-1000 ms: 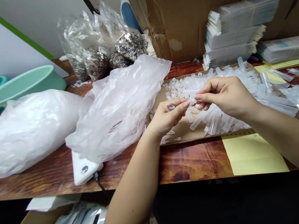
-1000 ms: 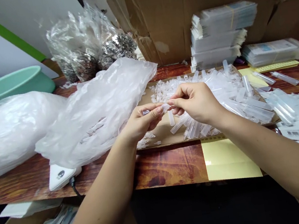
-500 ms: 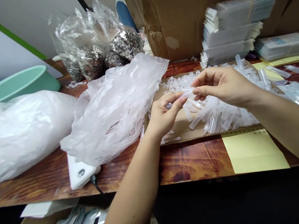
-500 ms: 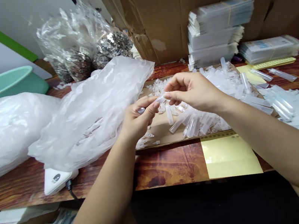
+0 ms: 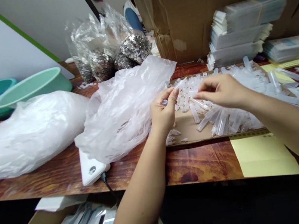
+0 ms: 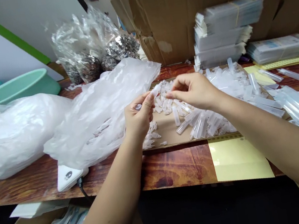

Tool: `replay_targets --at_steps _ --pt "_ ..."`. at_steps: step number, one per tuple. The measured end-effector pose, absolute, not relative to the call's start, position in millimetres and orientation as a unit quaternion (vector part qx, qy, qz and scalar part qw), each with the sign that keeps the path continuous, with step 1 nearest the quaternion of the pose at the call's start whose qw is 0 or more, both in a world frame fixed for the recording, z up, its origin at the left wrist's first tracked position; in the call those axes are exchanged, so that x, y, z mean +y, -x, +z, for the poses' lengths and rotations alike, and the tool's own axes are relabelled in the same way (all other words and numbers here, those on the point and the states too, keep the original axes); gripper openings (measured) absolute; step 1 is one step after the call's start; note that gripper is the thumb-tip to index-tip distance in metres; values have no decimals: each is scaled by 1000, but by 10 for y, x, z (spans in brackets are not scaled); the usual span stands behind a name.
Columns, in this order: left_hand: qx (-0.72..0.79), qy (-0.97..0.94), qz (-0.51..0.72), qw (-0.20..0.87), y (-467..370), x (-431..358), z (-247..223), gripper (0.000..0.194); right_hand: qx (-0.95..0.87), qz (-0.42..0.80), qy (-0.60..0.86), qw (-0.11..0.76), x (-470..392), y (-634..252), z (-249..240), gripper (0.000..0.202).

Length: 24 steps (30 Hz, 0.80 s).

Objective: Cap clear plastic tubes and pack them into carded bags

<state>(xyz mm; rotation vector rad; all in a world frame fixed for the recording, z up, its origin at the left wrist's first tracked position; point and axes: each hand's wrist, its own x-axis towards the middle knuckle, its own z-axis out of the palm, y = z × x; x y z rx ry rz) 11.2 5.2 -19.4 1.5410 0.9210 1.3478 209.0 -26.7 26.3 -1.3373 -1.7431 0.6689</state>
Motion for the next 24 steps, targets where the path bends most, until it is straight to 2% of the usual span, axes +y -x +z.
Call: replay_targets --at_steps 4,5,7,10,13,15,19,20,24 --pt "380 -647 558 354 -68 117 -225 36 -799 94 587 84 -253 -2029 167 9" --pt "378 -654 554 350 -65 120 -229 35 -804 73 590 31 -245 -1994 141 6" --pt "371 -654 549 365 -62 124 -232 32 -802 54 594 -12 -220 -1922 85 9" --pt "360 -616 548 437 -55 131 -214 31 -803 62 593 -14 -175 -1853 12 8" --pt "352 -578 533 508 -45 123 -164 33 -805 69 590 6 -167 -1882 -8 10" --pt "344 -573 513 538 -45 101 -131 34 -797 67 596 75 -197 -1963 11 14" --pt "324 -607 472 551 -71 35 -114 36 -756 35 511 408 -311 -2165 47 15" --pt "318 -617 463 551 -81 17 -117 37 -754 26 467 461 -340 -2199 47 13" --pt "296 -637 416 578 -121 -48 -122 39 -780 21 372 503 -426 -2219 15 6"
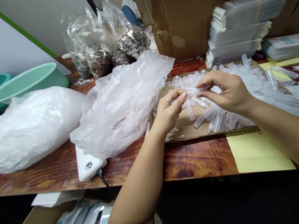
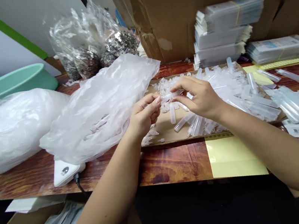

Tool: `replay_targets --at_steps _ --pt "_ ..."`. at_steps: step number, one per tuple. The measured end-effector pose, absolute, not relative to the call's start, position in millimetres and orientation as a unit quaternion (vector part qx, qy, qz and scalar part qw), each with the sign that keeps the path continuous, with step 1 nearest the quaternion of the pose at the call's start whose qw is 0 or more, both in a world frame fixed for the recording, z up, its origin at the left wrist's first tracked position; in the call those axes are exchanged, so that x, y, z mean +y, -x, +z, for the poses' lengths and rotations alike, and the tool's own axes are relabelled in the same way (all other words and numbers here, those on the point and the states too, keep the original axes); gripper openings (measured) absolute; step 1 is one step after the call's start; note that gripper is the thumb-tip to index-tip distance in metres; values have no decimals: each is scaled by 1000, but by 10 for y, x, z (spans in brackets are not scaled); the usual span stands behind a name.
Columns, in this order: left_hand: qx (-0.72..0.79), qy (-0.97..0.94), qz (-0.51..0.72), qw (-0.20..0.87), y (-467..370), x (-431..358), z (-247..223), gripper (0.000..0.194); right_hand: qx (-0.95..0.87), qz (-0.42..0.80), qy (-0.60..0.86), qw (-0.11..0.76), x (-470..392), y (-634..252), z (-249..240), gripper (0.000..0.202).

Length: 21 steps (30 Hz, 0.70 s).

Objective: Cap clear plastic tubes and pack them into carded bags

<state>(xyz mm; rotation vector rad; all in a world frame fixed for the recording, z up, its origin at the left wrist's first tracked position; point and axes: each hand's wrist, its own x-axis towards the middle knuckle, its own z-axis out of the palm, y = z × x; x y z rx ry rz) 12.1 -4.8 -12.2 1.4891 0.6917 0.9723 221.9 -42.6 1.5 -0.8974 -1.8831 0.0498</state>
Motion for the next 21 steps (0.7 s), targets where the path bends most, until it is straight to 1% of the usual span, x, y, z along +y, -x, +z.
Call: replay_targets --at_steps 3,6,8,10,11,12,15,17,19,21 --pt "286 -653 383 587 -140 -87 -114 42 -771 48 356 526 -488 -2178 -12 5" --pt "275 -693 383 545 -151 -119 -106 41 -762 64 372 527 -570 -2155 -17 6" --pt "278 -718 387 507 -156 -137 -105 39 -744 108 422 506 -621 -2155 2 19" --pt "286 -731 385 486 -164 -152 -105 37 -715 185 491 461 -660 -2165 38 43" --pt "290 -731 383 485 -169 -157 -105 37 -703 210 517 441 -673 -2172 61 50" --pt "294 -728 380 489 -174 -161 -105 38 -698 219 529 430 -683 -2180 85 50" --pt "300 -713 377 510 -186 -168 -102 41 -727 182 502 433 -702 -2198 140 39" --pt "300 -707 373 520 -191 -171 -98 42 -741 177 503 409 -709 -2200 154 29" --pt "301 -701 370 530 -196 -175 -99 43 -738 173 526 385 -711 -2197 152 32" --pt "300 -691 361 550 -206 -181 -109 45 -743 145 522 392 -710 -2189 146 30"
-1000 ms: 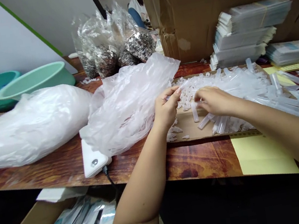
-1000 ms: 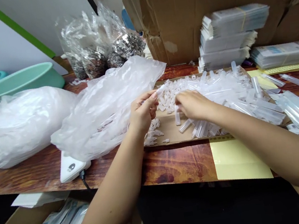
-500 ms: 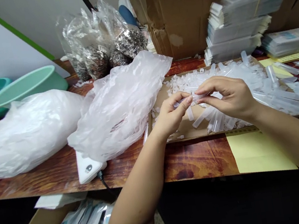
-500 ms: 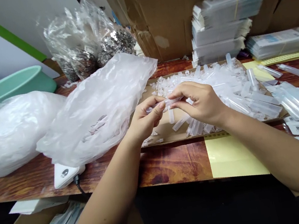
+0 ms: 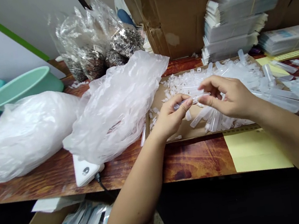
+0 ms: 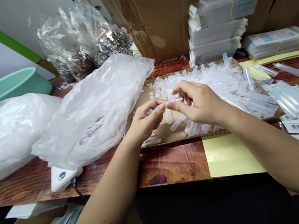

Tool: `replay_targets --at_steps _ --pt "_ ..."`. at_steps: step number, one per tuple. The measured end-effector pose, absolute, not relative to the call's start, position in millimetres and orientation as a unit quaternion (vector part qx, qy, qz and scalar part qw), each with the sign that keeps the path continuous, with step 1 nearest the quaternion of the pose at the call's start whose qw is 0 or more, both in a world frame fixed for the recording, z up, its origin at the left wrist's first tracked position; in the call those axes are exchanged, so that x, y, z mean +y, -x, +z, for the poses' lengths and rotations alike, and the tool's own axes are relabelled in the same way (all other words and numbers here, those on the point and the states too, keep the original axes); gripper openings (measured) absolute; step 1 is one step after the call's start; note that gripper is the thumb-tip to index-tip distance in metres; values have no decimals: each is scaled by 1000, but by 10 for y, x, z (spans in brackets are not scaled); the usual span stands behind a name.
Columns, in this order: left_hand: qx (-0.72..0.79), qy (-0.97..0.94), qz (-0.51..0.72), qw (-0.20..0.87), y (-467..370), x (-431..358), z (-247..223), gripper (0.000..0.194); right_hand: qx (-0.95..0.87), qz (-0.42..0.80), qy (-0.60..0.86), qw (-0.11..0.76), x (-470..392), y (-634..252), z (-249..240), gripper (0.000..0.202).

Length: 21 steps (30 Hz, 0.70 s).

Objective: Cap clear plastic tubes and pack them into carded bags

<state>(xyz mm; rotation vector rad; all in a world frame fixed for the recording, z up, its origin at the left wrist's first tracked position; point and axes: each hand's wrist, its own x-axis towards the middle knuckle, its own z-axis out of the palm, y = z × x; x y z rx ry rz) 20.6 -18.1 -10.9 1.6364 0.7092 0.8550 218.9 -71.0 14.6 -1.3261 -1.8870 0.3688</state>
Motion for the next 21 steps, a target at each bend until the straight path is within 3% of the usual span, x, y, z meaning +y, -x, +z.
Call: replay_targets --at_steps 5,9,11,14,17,21 --pt "289 -679 339 583 -232 -184 -161 48 -714 167 563 382 -709 -2170 153 44" --pt "294 -673 348 583 -224 -164 -171 46 -724 165 530 410 -697 -2155 146 29" --pt "304 -711 359 522 -212 -160 -161 42 -700 221 536 417 -669 -2144 123 35" --pt "306 -801 373 355 -198 -171 -147 31 -584 445 541 410 -606 -2140 95 47" --pt "288 -860 372 196 -194 -199 -148 24 -455 626 512 373 -566 -2151 119 41" --pt "278 -873 384 112 -217 -236 -161 30 -437 671 495 336 -573 -2159 236 39"
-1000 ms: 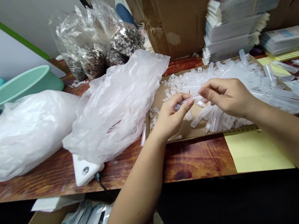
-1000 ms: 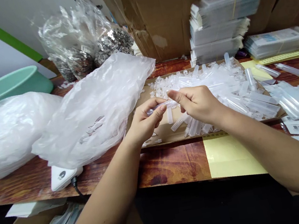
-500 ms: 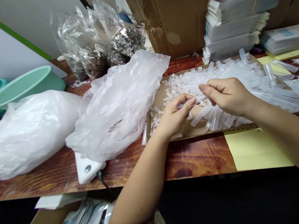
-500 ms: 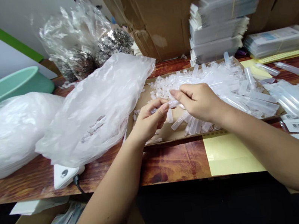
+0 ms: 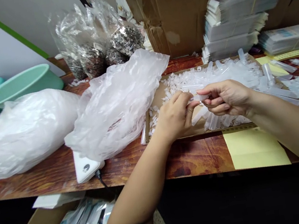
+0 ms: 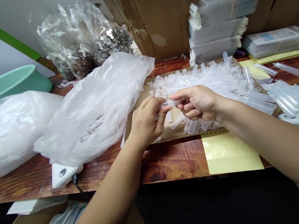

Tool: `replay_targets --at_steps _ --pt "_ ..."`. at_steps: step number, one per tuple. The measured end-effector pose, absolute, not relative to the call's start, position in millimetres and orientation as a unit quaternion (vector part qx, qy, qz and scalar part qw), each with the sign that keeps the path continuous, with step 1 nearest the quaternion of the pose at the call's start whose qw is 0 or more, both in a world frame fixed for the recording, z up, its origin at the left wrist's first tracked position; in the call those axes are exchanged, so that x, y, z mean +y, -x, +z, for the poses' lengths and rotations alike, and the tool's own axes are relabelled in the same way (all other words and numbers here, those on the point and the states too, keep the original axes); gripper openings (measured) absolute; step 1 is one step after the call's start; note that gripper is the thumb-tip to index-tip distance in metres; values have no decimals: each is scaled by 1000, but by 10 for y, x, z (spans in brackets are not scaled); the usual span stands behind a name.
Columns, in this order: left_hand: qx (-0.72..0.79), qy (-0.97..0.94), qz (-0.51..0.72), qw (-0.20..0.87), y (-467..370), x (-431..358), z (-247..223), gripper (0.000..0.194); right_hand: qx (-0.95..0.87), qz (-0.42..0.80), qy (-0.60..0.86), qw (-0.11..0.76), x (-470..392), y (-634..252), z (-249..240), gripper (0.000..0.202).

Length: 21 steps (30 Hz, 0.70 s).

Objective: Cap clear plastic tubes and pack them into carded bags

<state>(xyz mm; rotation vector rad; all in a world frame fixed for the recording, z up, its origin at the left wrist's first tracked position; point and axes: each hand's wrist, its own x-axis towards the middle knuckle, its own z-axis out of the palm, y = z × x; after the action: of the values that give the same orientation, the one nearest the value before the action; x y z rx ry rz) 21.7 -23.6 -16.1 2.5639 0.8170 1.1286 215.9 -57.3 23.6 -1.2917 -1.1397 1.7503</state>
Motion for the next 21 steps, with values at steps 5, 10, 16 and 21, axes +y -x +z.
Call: replay_targets --at_steps 5,10,16,21 --pt "296 -827 432 202 -213 -193 -174 25 -580 453 574 360 -502 -2324 444 35" --pt "334 -642 510 465 -142 -34 -188 34 -662 118 654 346 -187 -2976 456 28" --pt "329 -517 503 610 -105 76 -105 38 -753 -7 609 248 142 -3683 170 30" --pt "326 -501 536 596 -60 68 -41 35 -759 -117 601 222 -93 -3263 292 47"
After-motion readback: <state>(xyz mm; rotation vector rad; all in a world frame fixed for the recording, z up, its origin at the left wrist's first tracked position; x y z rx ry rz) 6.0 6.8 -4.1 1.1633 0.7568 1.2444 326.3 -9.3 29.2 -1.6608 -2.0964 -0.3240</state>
